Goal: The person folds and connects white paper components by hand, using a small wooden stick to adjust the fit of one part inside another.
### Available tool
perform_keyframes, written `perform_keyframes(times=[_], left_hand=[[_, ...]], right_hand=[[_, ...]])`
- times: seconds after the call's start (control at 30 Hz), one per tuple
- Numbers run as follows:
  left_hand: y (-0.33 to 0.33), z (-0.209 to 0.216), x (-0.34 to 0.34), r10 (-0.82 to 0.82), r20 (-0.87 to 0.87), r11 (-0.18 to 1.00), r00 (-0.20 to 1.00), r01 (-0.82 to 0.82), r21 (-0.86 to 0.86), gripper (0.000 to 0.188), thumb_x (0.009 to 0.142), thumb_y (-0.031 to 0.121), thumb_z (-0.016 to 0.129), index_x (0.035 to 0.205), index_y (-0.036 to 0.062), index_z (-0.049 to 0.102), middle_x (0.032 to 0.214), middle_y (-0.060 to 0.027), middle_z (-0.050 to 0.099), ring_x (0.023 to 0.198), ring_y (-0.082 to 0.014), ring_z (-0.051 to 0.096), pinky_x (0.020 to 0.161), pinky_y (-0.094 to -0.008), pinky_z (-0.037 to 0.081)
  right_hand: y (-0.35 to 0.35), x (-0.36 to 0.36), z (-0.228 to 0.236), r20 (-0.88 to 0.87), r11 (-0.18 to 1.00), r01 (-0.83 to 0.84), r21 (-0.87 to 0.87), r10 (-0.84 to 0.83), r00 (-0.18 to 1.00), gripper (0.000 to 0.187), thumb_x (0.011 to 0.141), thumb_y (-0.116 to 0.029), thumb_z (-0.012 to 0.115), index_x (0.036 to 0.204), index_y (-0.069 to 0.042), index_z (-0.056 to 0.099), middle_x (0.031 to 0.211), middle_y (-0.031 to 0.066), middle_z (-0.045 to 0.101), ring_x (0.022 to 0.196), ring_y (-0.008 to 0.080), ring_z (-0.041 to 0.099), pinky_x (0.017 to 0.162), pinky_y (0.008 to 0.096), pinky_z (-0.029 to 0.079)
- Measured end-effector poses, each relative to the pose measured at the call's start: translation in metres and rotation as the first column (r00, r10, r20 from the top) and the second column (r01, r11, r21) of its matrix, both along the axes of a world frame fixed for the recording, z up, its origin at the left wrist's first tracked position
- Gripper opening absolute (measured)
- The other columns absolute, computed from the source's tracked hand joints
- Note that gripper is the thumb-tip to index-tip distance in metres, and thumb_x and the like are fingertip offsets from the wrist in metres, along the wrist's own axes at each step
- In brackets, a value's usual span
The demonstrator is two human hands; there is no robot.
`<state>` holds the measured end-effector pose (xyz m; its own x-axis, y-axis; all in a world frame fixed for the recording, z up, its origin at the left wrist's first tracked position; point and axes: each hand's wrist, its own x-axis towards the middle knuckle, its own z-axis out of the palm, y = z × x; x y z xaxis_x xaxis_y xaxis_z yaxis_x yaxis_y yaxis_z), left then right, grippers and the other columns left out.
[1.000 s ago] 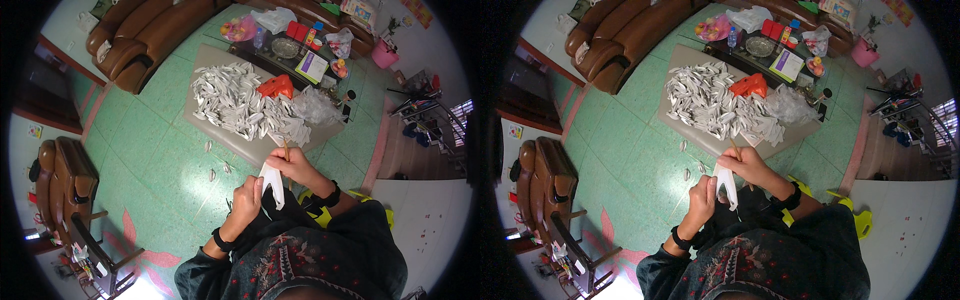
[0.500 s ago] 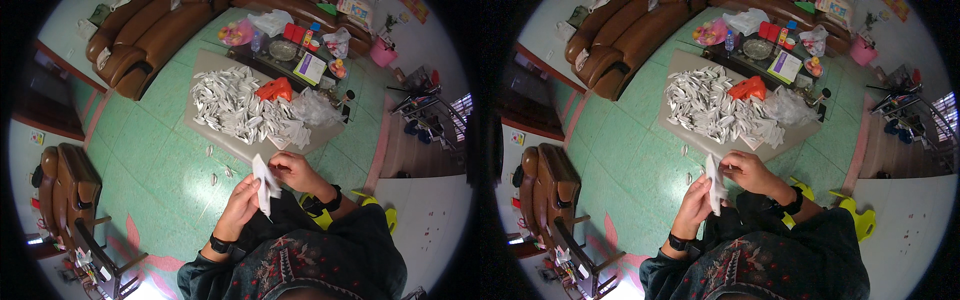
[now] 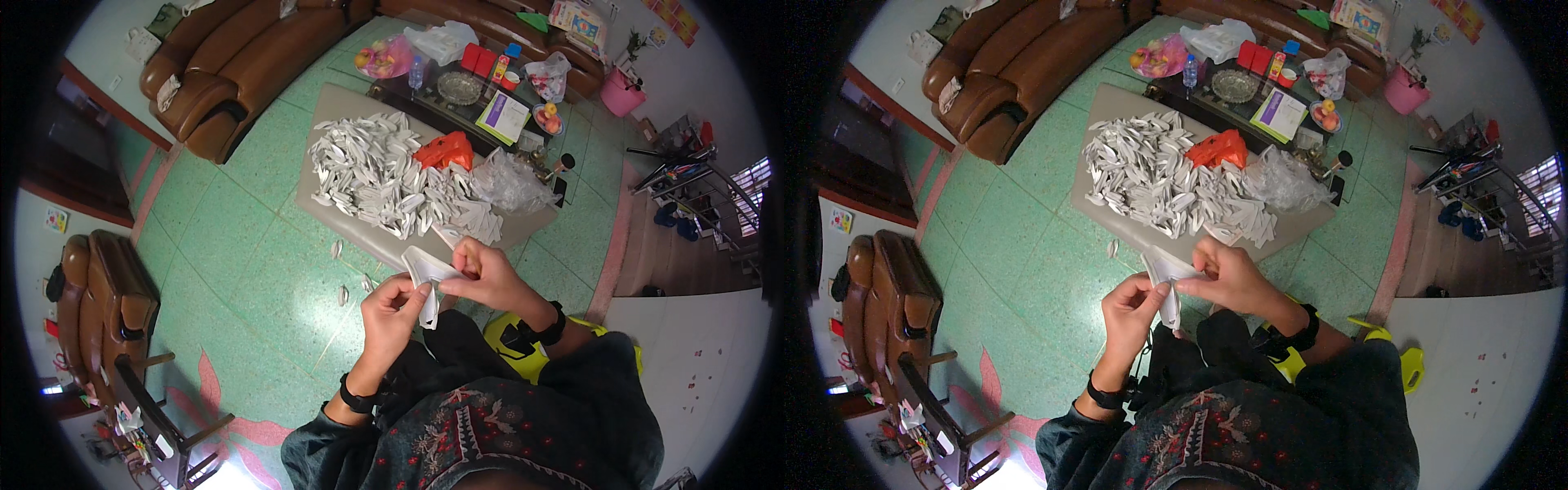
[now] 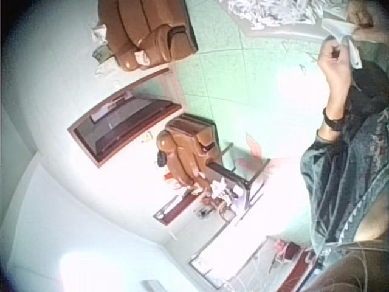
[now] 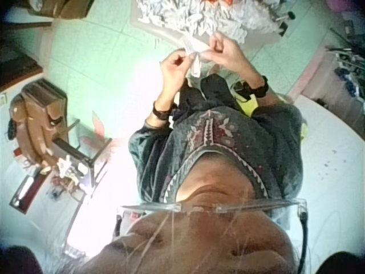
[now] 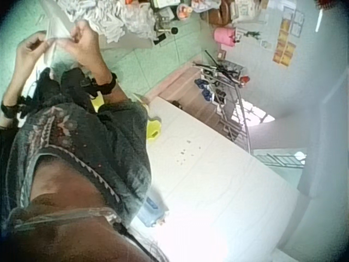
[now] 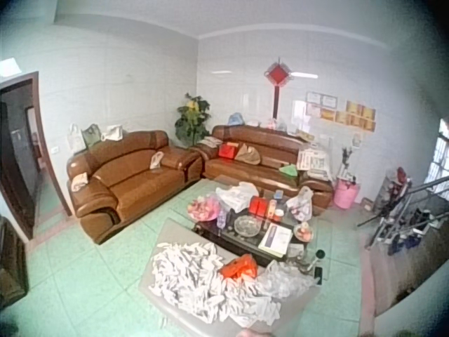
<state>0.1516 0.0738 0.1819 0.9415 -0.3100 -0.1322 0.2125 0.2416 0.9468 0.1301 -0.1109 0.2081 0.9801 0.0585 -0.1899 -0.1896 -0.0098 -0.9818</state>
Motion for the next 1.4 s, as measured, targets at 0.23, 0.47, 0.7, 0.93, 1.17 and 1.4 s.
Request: perform_keyframes(times=[0.23,0.47,0.7,0.93,1.17,1.4], left_hand=[[0.027,0.002,0.03,-0.522,-0.549,0.826,0.653,0.229,-0.515,0.014,0.079,-0.002,0.058,0.093,-0.0045,0.057,0.084,-0.0132,0.063,0.075,-0.0201,0.065,0.07,-0.0282,0.053],[0.016,-0.003,0.026,-0.437,-0.506,0.872,0.744,0.213,-0.44,0.018,0.079,0.0,0.061,0.097,-0.0037,0.057,0.09,-0.0118,0.063,0.071,-0.016,0.063,0.063,-0.0247,0.052],[0.004,-0.008,0.013,-0.331,-0.053,0.939,0.942,0.334,0.077,0.016,0.08,-0.004,0.06,0.096,-0.0041,0.057,0.083,-0.0082,0.062,0.065,-0.0093,0.059,0.056,-0.0209,0.05],[-0.012,-0.011,0.003,-0.318,0.54,0.909,0.779,0.088,0.408,0.029,0.068,-0.002,0.066,0.092,-0.0029,0.05,0.084,-0.0166,0.057,0.074,-0.0309,0.059,0.065,-0.034,0.048],[-0.023,-0.011,0.0,-0.243,0.492,0.864,0.836,-0.044,0.502,0.023,0.07,0.0,0.07,0.085,-0.0003,0.053,0.077,-0.009,0.057,0.061,-0.017,0.055,0.056,-0.0256,0.044],[-0.022,-0.012,-0.001,-0.201,-0.132,0.979,0.971,0.205,0.018,0.01,0.082,0.006,0.063,0.088,0.0006,0.056,0.072,0.0005,0.058,0.059,-0.0041,0.051,0.053,-0.0186,0.044]], right_hand=[[-0.005,-0.003,-0.004,0.634,0.664,0.159,-0.73,0.572,0.521,0.028,0.066,-0.007,0.061,0.094,-0.01,0.061,0.085,0.0036,0.056,0.066,0.0215,0.059,0.052,0.0296,0.047],[0.003,-0.009,-0.008,0.608,0.612,0.244,-0.752,0.502,0.615,0.02,0.071,-0.006,0.062,0.091,-0.009,0.061,0.087,0.0046,0.056,0.065,0.0215,0.059,0.054,0.0332,0.048],[0.005,-0.002,-0.004,-0.329,0.99,0.042,0.135,0.005,0.944,0.008,0.078,-0.006,0.057,0.075,0.002,0.058,0.063,-0.0008,0.055,0.058,0.0048,0.05,0.05,0.0211,0.038],[-0.001,-0.007,-0.022,-0.387,0.969,0.166,0.184,-0.084,0.918,0.008,0.077,-0.006,0.057,0.073,0.001,0.059,0.059,0.0005,0.054,0.053,0.0049,0.047,0.047,0.0209,0.036],[0.004,-0.008,-0.02,-0.099,0.975,0.151,-0.166,-0.169,0.981,0.011,0.076,-0.008,0.06,0.072,0.002,0.057,0.056,0.0021,0.053,0.05,0.0074,0.048,0.045,0.0253,0.036],[0.007,-0.021,-0.017,0.063,0.927,0.225,-0.3,-0.217,0.974,0.013,0.075,-0.01,0.065,0.076,0.0,0.056,0.057,0.0056,0.052,0.05,0.0074,0.042,0.046,0.0254,0.036]])
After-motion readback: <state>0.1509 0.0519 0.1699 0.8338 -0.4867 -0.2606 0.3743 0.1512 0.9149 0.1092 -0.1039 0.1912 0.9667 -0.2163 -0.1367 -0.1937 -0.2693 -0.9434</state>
